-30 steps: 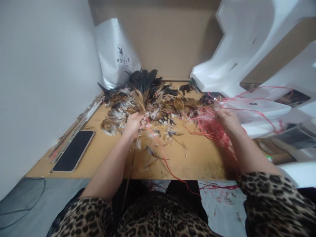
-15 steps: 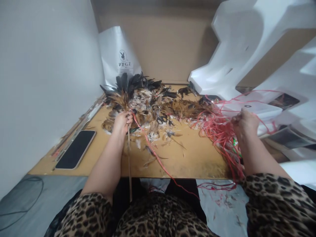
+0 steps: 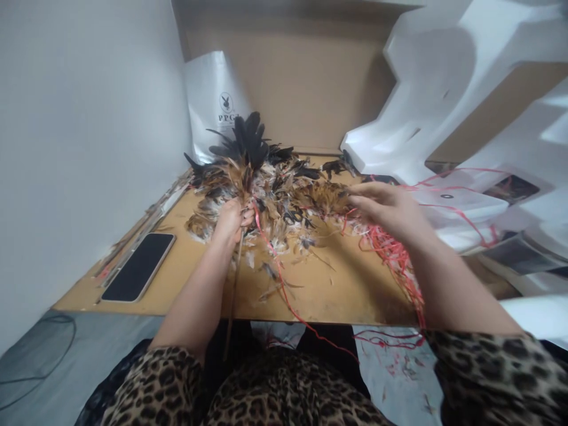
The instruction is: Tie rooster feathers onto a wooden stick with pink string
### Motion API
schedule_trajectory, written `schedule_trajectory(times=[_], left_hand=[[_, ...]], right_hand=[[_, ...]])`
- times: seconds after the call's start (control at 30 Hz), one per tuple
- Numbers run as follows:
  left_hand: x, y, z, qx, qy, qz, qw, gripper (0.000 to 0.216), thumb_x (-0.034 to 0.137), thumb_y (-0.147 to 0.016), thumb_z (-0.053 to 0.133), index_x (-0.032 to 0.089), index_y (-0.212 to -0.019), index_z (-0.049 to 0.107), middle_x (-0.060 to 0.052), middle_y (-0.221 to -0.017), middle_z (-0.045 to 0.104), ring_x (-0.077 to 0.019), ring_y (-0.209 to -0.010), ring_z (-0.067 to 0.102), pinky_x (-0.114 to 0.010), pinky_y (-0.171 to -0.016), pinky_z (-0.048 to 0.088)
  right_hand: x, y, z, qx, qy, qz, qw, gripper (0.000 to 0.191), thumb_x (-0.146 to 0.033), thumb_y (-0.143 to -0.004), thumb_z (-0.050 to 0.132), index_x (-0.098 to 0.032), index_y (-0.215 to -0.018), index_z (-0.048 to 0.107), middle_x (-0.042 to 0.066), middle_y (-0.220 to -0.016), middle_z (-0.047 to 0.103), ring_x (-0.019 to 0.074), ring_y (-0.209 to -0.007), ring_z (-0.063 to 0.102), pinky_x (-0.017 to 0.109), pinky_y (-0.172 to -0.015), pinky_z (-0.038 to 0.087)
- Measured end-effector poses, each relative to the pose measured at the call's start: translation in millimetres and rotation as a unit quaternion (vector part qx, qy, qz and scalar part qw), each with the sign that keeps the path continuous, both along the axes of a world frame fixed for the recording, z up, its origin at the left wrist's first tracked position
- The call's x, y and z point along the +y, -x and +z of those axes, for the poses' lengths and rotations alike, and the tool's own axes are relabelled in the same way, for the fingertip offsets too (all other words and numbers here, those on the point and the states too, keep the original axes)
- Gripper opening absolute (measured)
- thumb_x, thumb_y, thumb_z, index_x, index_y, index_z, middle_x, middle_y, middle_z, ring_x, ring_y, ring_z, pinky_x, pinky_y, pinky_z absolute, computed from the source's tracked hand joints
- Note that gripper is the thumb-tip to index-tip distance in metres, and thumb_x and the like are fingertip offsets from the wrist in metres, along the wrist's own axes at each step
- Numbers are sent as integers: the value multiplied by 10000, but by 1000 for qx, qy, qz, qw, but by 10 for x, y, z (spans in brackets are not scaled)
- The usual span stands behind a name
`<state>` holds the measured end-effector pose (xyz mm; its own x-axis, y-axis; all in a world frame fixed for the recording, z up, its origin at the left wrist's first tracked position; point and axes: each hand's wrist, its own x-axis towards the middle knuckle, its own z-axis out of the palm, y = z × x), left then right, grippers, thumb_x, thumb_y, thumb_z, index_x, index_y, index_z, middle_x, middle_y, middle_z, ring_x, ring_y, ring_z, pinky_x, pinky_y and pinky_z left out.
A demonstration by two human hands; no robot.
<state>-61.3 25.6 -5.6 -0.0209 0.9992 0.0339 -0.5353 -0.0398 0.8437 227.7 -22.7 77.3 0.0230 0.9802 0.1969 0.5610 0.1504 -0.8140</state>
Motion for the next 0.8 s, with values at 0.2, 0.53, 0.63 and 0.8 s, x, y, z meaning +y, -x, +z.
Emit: schedule_trajectory(times=[0.2,0.53,0.63,0.8], left_hand=[[-15,-31,-52,12,-10,-32,999,217,219,-656,695,124,-679,501,33,-568,454,5,-379,295,-115,-317,134],[73,36,-102,-17,25,-12,999,176,161,-668,647,130,-655,474,39,-552,447,6,-372,289,-105,-314,137],[90,47,-125,-41,35,-17,998,152,87,-655,614,133,-654,470,42,-549,441,4,-368,289,-102,-311,146],[155,141,-163,-81,78,7,994,88,45,-718,520,122,-697,483,51,-527,412,2,-350,275,-100,-298,150]], right_hand=[[381,852,-499,214,189,210,935,456,-400,-746,684,-141,-1099,557,-6,-602,582,71,-419,447,198,-386,321],[124,209,-525,442,111,231,860,244,-354,-699,701,-194,-750,524,-97,-490,142,47,-421,122,206,-409,83],[-40,-42,-424,450,-1,136,883,306,-360,-714,668,-217,-663,402,-82,-503,110,74,-436,79,245,-412,78],[-295,-650,-409,428,-165,-79,885,300,-307,-672,613,-247,-601,328,-71,-460,93,98,-425,34,303,-461,38]])
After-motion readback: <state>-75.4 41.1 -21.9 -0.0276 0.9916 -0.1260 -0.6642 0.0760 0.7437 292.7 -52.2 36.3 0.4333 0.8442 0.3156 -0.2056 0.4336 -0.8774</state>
